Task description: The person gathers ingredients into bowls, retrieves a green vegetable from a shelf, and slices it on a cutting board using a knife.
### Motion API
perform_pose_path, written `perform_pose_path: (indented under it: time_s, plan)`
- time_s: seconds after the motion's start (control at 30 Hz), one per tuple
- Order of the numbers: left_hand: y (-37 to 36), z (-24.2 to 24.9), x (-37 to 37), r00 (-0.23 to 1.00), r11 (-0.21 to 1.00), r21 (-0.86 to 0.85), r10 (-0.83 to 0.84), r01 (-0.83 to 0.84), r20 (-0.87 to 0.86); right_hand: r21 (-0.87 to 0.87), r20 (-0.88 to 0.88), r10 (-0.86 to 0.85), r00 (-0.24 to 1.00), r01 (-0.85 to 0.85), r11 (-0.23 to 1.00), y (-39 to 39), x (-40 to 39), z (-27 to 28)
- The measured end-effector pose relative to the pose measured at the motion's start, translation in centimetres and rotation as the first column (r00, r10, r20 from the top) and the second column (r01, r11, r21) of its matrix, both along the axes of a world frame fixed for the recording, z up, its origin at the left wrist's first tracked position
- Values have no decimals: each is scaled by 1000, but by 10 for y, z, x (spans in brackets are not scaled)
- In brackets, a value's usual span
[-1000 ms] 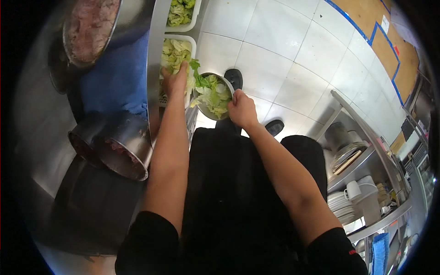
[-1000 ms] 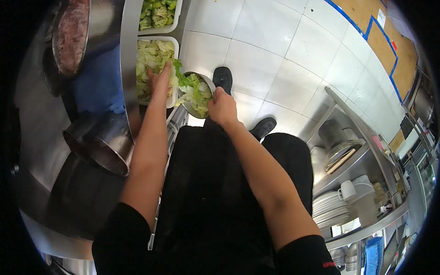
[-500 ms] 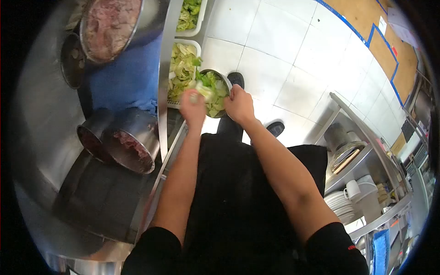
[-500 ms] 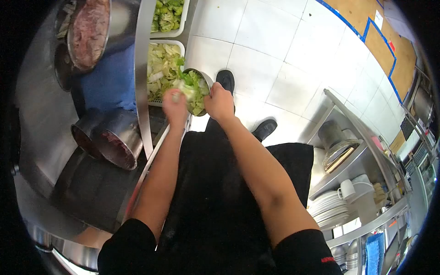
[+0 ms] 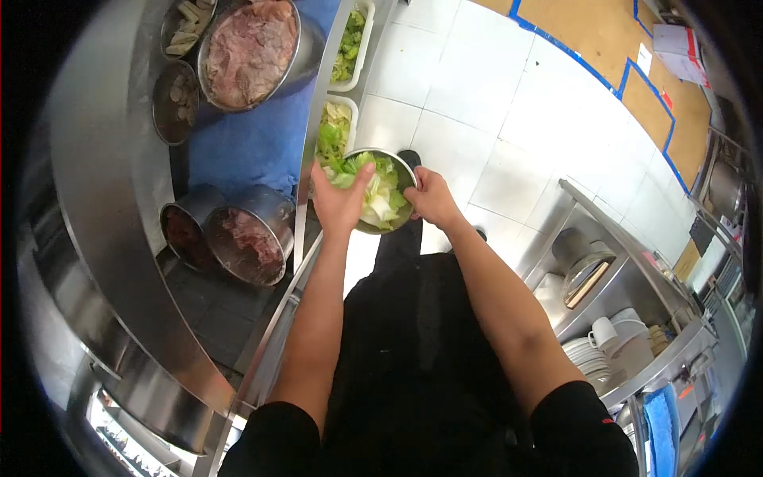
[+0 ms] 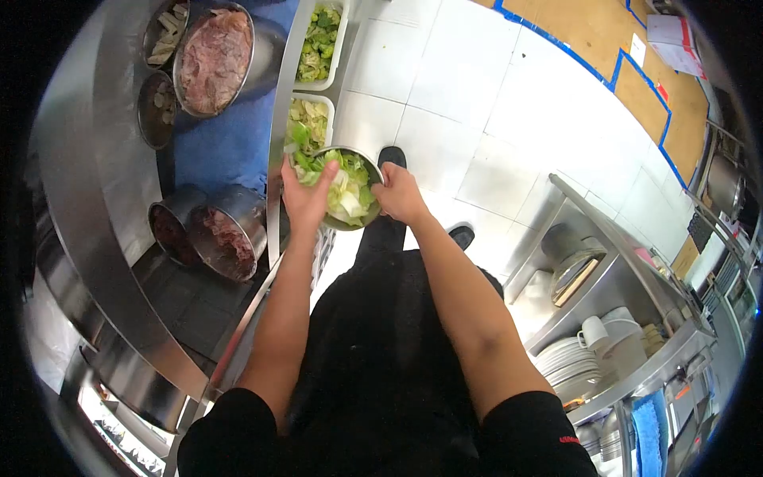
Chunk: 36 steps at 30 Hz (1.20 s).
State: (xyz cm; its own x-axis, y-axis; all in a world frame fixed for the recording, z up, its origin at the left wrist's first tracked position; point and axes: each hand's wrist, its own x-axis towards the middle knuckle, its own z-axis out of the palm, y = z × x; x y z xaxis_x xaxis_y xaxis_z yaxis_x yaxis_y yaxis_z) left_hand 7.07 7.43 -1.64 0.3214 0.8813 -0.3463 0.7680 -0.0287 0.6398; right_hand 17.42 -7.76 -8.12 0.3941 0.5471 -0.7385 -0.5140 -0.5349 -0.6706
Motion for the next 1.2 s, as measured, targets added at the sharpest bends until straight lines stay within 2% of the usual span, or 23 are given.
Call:
perform_pose_path:
  time_s: [0.03,0.07,0.13,0.2,0.23,0.27,0.3,0.4,0.47,0.57,0.67,0.73,0.77,0.8,0.87,0.9,0.97,1.0,1.03,1.07,1.13,1.17,1.2]
  plan:
    - [6,-14,-2,986,999,-38,-2,9,166,-11,-17,18,1000,-18,1000,-8,3,3]
    - [12,-21,-4,984,999,-38,-1,8,178,-23,-36,36,999,-37,999,-16,6,10]
    - [17,-24,-6,989,912,-410,28,34,144,-27,-41,26,999,-27,999,-27,15,35]
    - [-14,-2,3,959,943,-330,62,34,275,-66,-121,-104,987,96,993,-38,23,57]
    - [-26,15,4,887,895,39,-447,445,116,-41,-124,-130,984,126,991,-46,25,63]
    - [-39,31,4,607,543,295,-767,787,-208,-36,-112,-133,985,129,991,-54,27,71]
    - [-59,45,7,560,520,217,-799,826,-218,-21,-98,-139,985,137,990,-61,28,79]
    - [-102,66,9,401,434,5,-829,901,-391,-31,28,-89,996,90,995,-74,29,118]
    - [-111,75,12,404,427,17,-841,904,-360,-7,49,-148,988,148,989,-89,27,139]
    - [-128,116,28,309,340,-25,-881,940,-358,23,41,-255,966,254,967,-119,29,163]
    - [-143,168,39,361,357,56,-912,932,-194,67,-2,-373,928,373,926,-141,38,208]
    - [-158,198,44,307,289,106,-913,951,-269,146,81,-345,935,332,932,-154,50,239]
    - [-161,215,52,273,273,41,-923,961,-270,139,117,-307,944,290,947,-160,56,256]
    - [-160,247,69,240,267,-81,-938,960,-249,131,156,-272,950,253,959,-165,64,271]
    - [-143,302,105,192,220,-142,-963,965,-189,99,175,-243,954,229,968,-179,79,286]
    - [-126,349,128,134,152,-56,-960,987,-246,89,191,-249,949,236,968,-186,86,298]
    - [-79,384,170,367,351,325,-930,878,12,103,207,-298,932,282,954,-197,97,319]
    - [-45,411,197,451,422,479,-890,770,60,125,209,-339,917,319,940,-202,103,326]
    - [-5,444,227,517,475,614,-847,631,125,90,214,-352,911,340,936,-207,113,331]
    - [33,477,251,582,450,761,-804,467,118,50,216,-366,905,364,930,-213,119,336]
    - [106,524,290,698,391,883,-708,261,108,42,236,-410,881,412,910,-229,123,346]
    - [137,541,307,800,488,811,-599,324,40,43,257,-448,856,453,890,-229,131,353]
    - [178,543,329,829,556,729,-558,399,-28,53,271,-464,843,468,882,-227,135,364]
